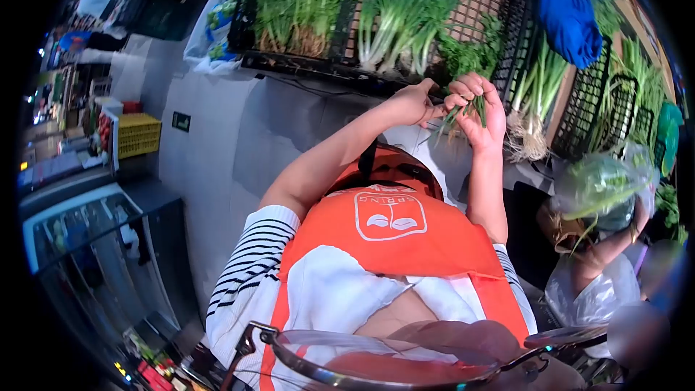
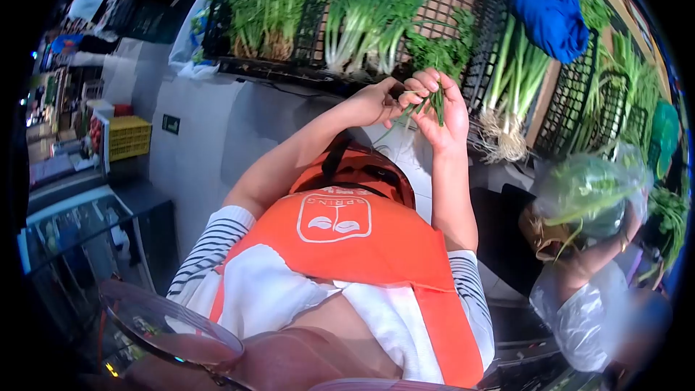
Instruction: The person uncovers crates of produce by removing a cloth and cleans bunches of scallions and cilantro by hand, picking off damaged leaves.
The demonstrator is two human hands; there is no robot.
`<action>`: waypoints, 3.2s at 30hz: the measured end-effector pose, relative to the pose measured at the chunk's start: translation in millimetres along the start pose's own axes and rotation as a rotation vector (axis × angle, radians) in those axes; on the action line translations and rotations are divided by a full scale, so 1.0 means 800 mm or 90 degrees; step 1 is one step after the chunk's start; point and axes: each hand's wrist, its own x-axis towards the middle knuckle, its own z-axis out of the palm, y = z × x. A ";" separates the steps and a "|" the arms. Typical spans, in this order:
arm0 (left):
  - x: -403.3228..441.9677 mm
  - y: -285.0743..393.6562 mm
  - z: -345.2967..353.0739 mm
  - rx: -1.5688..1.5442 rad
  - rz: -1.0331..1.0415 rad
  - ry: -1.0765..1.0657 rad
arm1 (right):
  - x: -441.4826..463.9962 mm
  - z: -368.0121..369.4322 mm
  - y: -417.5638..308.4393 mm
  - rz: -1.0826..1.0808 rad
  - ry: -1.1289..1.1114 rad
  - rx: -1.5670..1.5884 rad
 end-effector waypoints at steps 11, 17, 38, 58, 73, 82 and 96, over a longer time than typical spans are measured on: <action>-0.139 -0.059 -0.137 -0.266 0.091 0.335 | 0.064 0.006 0.066 0.062 0.005 0.060; -0.104 -0.130 -0.280 -0.173 0.133 0.482 | 0.134 0.009 0.140 0.045 -0.039 0.046; -0.052 -0.157 -0.421 -0.033 0.120 0.169 | 0.323 -0.095 0.239 -0.107 0.444 -1.224; -0.054 -0.105 -0.405 -0.358 0.097 0.117 | 0.304 -0.002 0.246 -0.095 0.326 -0.753; -0.106 -0.063 -0.350 0.018 0.329 0.029 | 0.218 -0.022 0.244 -0.162 0.349 -0.587; -0.077 -0.143 -0.387 -0.005 0.157 0.205 | 0.213 -0.046 0.241 -0.159 0.409 -0.585; -0.043 -0.141 -0.381 -0.678 -0.155 -0.244 | 0.226 -0.038 0.249 -0.169 0.383 -0.669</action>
